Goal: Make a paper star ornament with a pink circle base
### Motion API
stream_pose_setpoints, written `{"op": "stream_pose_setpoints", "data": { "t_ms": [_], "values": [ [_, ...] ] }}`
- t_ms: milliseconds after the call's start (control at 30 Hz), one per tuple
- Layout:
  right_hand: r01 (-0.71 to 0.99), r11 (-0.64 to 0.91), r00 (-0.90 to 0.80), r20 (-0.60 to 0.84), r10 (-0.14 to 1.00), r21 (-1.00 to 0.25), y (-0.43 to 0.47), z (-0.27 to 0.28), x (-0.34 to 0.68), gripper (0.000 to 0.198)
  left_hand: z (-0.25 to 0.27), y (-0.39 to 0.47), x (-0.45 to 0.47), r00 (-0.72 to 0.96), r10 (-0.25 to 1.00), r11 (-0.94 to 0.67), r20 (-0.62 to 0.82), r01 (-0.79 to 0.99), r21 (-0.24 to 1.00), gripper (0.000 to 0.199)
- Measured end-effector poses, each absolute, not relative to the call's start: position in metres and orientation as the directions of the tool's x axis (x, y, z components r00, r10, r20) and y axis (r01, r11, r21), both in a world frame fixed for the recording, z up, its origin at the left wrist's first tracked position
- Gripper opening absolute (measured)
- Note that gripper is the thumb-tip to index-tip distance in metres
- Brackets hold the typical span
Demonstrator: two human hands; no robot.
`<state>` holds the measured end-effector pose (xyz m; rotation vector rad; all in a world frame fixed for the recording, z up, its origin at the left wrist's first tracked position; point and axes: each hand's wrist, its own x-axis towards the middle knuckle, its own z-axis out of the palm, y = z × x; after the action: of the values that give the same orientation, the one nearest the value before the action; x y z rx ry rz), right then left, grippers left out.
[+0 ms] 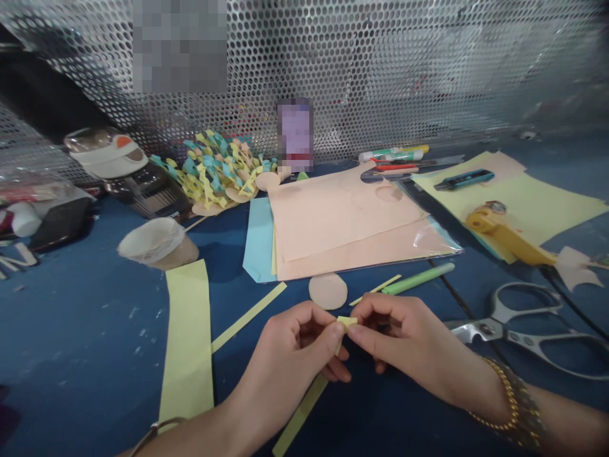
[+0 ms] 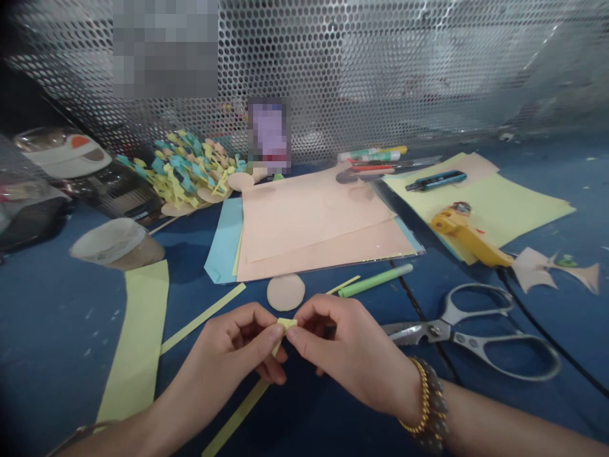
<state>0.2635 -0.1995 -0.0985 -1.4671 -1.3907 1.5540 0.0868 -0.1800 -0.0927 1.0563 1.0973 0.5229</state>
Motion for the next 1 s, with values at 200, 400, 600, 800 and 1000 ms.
{"op": "stream_pose_setpoints", "data": {
  "t_ms": [200,400,600,800,1000],
  "values": [
    [0.183,-0.311,-0.212,-0.346,0.914,-0.933,-0.1993,-0.1011,0.2640,0.018,-0.0939,-0.1792,0.0846,0.425,0.790,0.439,-0.442,0.112,0.892,0.022],
    [0.170,-0.311,-0.230,-0.345,0.910,-0.935,-0.1996,-0.1017,0.2641,0.015,-0.0950,-0.1791,0.0870,0.401,0.792,0.450,-0.460,0.126,0.884,0.022],
    [0.155,-0.318,-0.224,-0.347,0.911,-0.935,-0.1979,-0.0982,0.2654,0.013,-0.0946,-0.1786,0.0869,0.393,0.797,0.452,-0.459,0.115,0.885,0.021],
    [0.131,-0.295,-0.213,-0.318,0.924,-0.946,-0.1976,-0.1010,0.2660,0.016,-0.0927,-0.1800,0.0872,0.378,0.803,0.443,-0.460,0.138,0.886,0.021],
    [0.152,-0.271,-0.227,-0.300,0.926,-0.951,-0.1976,-0.0986,0.2657,0.023,-0.0934,-0.1810,0.0873,0.401,0.793,0.444,-0.458,0.133,0.886,0.019]
  ]
}}
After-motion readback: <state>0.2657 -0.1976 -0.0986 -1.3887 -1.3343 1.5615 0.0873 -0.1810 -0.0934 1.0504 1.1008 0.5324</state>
